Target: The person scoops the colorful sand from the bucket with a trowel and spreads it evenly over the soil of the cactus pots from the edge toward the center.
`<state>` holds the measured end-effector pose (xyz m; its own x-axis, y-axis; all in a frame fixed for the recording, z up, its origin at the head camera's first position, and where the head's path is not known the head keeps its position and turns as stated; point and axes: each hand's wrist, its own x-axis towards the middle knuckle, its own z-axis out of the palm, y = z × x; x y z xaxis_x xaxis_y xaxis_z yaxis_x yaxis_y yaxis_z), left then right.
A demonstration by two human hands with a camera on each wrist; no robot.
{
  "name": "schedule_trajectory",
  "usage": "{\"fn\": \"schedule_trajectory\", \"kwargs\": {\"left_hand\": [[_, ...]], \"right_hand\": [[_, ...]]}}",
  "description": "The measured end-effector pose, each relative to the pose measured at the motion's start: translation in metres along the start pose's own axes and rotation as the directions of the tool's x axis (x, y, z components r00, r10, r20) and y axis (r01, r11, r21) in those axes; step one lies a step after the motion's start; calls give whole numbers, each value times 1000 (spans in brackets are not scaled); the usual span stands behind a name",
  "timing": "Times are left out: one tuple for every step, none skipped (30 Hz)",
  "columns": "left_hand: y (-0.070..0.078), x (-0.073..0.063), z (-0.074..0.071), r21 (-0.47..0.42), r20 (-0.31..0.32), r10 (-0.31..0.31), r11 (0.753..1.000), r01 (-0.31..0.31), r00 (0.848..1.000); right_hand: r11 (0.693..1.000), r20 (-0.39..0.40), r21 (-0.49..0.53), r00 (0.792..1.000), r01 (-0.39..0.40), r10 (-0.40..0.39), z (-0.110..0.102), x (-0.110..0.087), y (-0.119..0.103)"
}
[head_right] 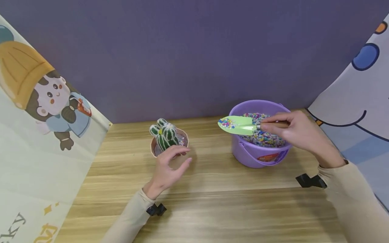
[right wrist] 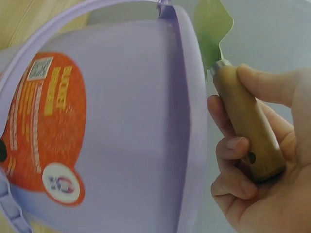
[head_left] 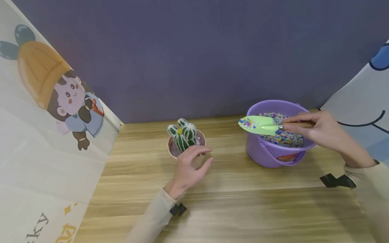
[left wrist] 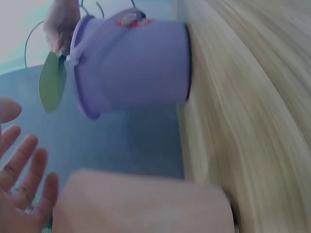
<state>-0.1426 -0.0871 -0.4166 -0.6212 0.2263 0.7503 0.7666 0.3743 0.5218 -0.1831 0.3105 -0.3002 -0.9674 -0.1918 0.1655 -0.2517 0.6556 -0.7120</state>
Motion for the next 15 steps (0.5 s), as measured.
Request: {"fn": "schedule_trajectory", "kwargs": {"left_hand": [[-2, -1, -4, -10, -30, 6, 1000, -6, 1000], [-3, -2, -9, -23, -56, 5, 1000, -6, 998], [-5, -3, -13, -39, -76, 1, 999, -4, 997], [-6, -4, -17, -52, -92, -10, 999, 5, 996], [-7, -6, -22, -59, -107, -17, 998, 11, 994], [-8, -7, -26, -70, -116, -35, 997, 27, 993], [-10, -9, -30, -77, -124, -49, 996, 40, 991], [-12, -10, -33, -79, -133, -61, 996, 51, 989], [-15, -11, -37, -78, -140, -72, 995, 62, 988], [-18, -13, -40, -73, -148, -83, 995, 73, 985], [-22, -15, -43, -67, -156, -96, 994, 87, 983], [-26, -16, -46, -61, -165, -110, 993, 101, 980], [-30, -18, -48, -48, -175, -121, 992, 114, 977], [-34, -20, -51, -38, -183, -137, 991, 132, 974], [-38, -22, -53, -27, -192, -151, 988, 149, 970]], "right_hand": [[1000, 7, 2, 1000, 1, -1, 1, 1, -1], [1000, 14, 5, 1000, 7, -7, 2, 3, -3], [1000, 20, 8, 1000, 16, -17, 3, 4, -4], [1000, 22, 4, 999, 27, -27, 5, 6, -6], [999, 21, -3, 999, 32, -32, 7, 7, -7], [999, 24, -10, 999, 36, -36, 8, 8, -9], [999, 31, -11, 999, 36, -35, 10, 9, -10], [999, 39, -3, 999, 36, -36, 13, 11, -11], [999, 44, -5, 998, 33, -33, 16, 13, -13], [1000, 51, -10, 998, 23, -22, 18, 15, -14], [1000, 63, -9, 998, 14, -13, 20, 17, -16], [1000, 76, -1, 997, 12, -12, 23, 20, -17], [1000, 89, 6, 996, 11, -12, 26, 23, -18], [1000, 102, 8, 995, 20, -20, 28, 26, -19], [999, 113, -2, 993, 32, -32, 30, 29, -19]]}}
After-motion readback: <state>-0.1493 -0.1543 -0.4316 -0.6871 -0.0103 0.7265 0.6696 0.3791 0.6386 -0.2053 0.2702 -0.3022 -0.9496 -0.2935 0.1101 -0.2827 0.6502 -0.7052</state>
